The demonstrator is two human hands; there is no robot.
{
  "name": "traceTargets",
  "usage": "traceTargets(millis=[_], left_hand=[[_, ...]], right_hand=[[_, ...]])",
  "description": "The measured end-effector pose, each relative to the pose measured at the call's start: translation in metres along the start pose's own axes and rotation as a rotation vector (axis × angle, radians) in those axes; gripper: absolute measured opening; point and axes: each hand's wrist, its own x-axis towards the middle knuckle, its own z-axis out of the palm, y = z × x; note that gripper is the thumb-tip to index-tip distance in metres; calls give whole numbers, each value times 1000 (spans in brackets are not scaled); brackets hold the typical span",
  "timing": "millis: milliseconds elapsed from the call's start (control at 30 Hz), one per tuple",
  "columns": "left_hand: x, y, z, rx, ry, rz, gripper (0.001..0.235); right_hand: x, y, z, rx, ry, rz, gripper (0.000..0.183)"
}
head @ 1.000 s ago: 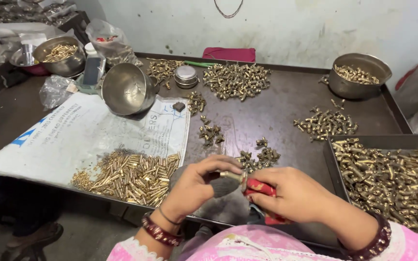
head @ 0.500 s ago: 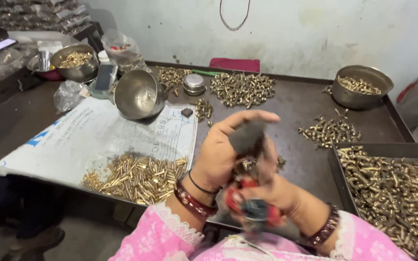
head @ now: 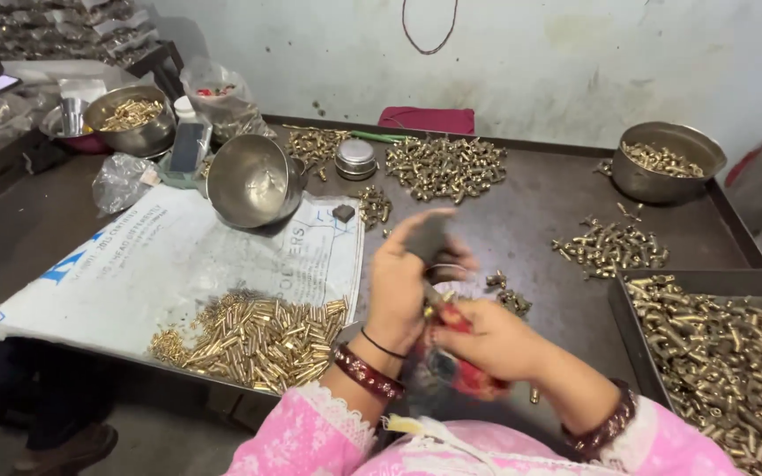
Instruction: Cleaning and sorting small brass metal components at a workbench using an abrasive block and pliers.
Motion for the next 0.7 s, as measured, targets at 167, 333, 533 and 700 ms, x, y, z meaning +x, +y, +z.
traceTargets(millis=[167, 333, 533, 700], left_hand=[[6, -29, -39, 272, 724, -5, 31], [-2, 8, 16, 171, -23, -225, 26], [16, -40, -11, 195, 424, -18, 43], [3, -22, 44, 229, 324, -97, 52]], right_hand=[[12, 52, -10, -873, 404, 29, 18], [-2, 63, -26, -126, 255, -169, 13], [-18, -1, 4, -830, 498, 180, 21], [-59, 28, -15, -354, 335, -257, 29]])
